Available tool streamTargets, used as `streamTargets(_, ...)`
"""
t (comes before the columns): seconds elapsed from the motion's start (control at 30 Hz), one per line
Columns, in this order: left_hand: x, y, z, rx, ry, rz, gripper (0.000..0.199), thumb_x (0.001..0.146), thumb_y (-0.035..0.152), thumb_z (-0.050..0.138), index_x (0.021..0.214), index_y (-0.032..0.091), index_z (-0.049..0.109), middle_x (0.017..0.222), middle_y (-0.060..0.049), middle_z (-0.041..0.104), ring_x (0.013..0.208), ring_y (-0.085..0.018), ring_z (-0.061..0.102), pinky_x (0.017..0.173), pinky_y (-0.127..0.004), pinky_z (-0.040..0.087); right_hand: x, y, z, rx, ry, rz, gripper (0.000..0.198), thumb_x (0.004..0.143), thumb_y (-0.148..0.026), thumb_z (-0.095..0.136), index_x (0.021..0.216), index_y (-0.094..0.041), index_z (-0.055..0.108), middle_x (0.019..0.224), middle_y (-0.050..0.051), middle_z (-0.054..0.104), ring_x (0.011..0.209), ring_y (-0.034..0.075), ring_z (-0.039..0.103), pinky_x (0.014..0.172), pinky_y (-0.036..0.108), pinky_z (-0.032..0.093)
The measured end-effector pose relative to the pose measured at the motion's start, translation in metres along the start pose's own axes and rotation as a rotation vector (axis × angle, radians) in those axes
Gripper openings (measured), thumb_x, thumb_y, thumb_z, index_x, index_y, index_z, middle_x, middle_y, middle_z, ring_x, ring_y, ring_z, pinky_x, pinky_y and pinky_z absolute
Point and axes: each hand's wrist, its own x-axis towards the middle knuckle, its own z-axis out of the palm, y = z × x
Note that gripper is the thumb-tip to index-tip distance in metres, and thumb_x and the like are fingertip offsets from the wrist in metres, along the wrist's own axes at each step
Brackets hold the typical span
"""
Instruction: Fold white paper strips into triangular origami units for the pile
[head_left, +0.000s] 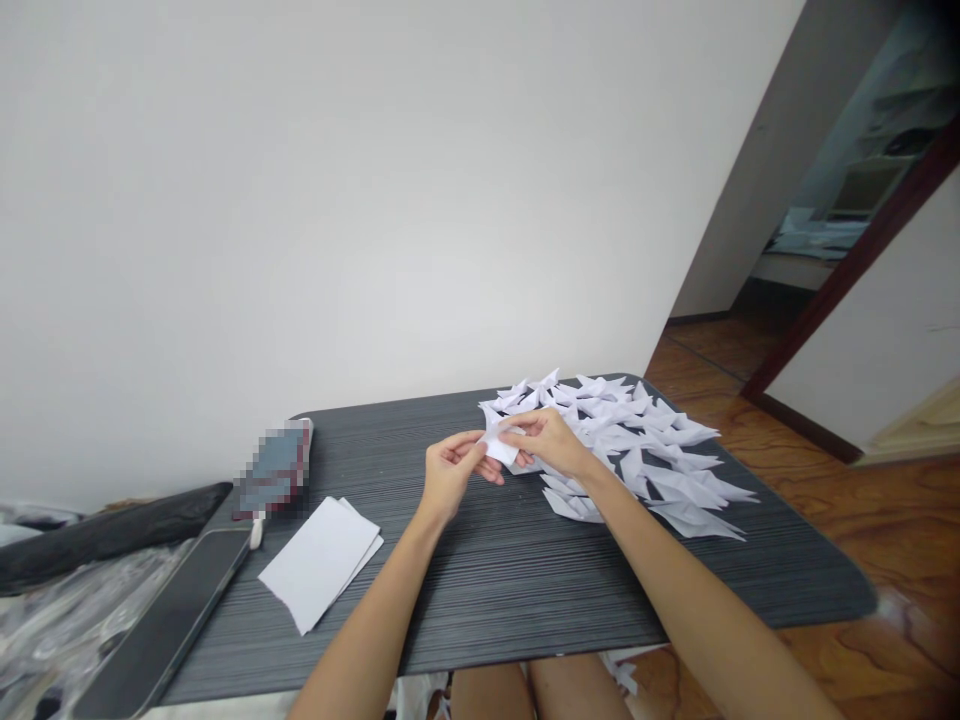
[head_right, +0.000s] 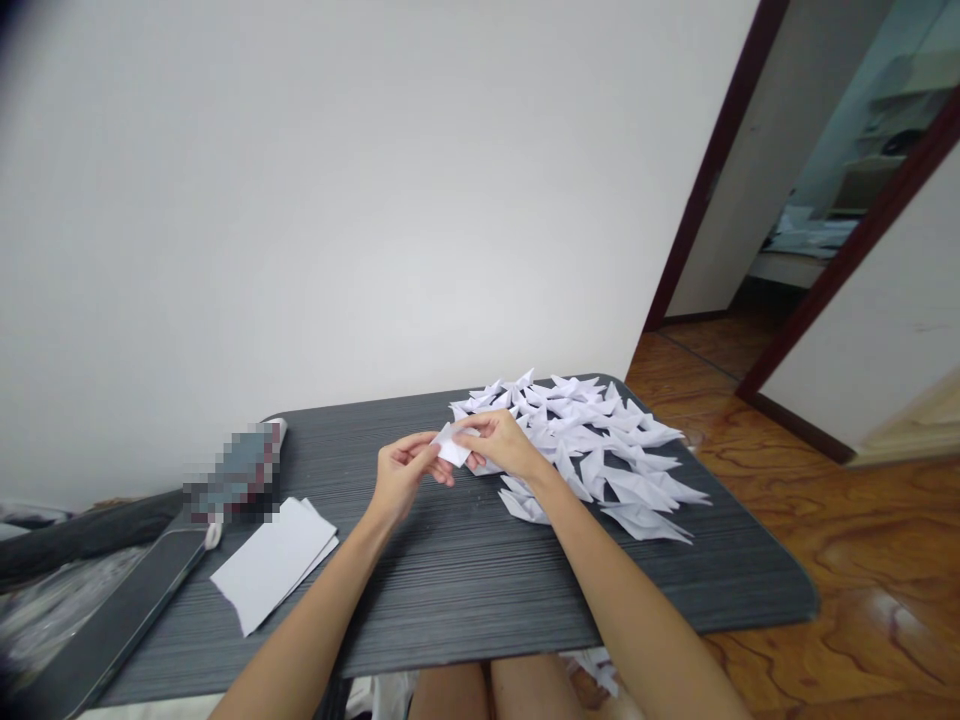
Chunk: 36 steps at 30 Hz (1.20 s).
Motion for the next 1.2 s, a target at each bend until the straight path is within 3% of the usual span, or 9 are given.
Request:
streamTargets(0.23,0.000,0.002,-0.003,-0.104,-0.003,-0.010,0.021,0.063,0.026,0.063,0.075,0.010,0.059,0.059,-0.006,0.066,0.048,-0.017,0.062,0.051,-0.028,0.050,0.001,0.007,-0.007,0.116,-0.129,-0.084,0.017,0.065,-0.018,0.057,0.078,-0.013,0.067,0.058,0.001,0.059,0.046,0.007,0.048,0.046,0.020,0.038)
streamTargets(0.5,-0.001,0.002,-0.003,-0.075,-0.005,-0.009,0.022,0.066,0.030,0.061,0.074,0.009,0.060,0.058,-0.006,0.066,0.047,-0.016,0.061,0.052,-0.028,0.051,-0.001,0.005,-0.010,0.182,-0.212,-0.091,0.017,0.068,-0.019,0.056,0.080,-0.012,0.067,0.068,0.004,0.060,0.052,0.008,0.052,0.051,0.022,0.040)
streamTargets(0.73,0.001,0.003,-0.006,0.177,0.006,0.067,0.035,0.069,0.032,0.059,0.094,0.008,0.057,0.065,-0.007,0.067,0.057,-0.019,0.064,0.060,-0.031,0.052,0.002,0.007,-0.008,0.095,-0.078,0.001,0.040,0.070,-0.027,0.058,0.106,-0.009,0.054,0.048,-0.002,0.057,0.041,0.007,0.048,0.042,0.019,0.034)
streamTargets(0.97,0.003,-0.008,-0.012,0.363,0.014,0.180,0.026,0.073,0.033,0.054,0.087,0.012,0.063,0.074,-0.008,0.068,0.065,-0.020,0.065,0.065,-0.030,0.052,0.004,0.005,-0.007,0.065,-0.016,0.011,0.028,0.065,-0.030,0.063,0.080,-0.007,0.061,0.041,-0.001,0.056,0.036,0.008,0.048,0.038,0.019,0.029)
streamTargets(1.2,0.001,-0.007,-0.010,0.449,0.040,0.255,0.022,0.073,0.031,0.053,0.085,0.016,0.064,0.074,-0.007,0.068,0.065,-0.019,0.065,0.064,-0.029,0.051,0.004,0.009,-0.010,0.066,-0.025,-0.011,0.024,0.064,-0.031,0.064,0.073,-0.009,0.062,0.047,0.003,0.061,0.038,0.007,0.048,0.041,0.020,0.034)
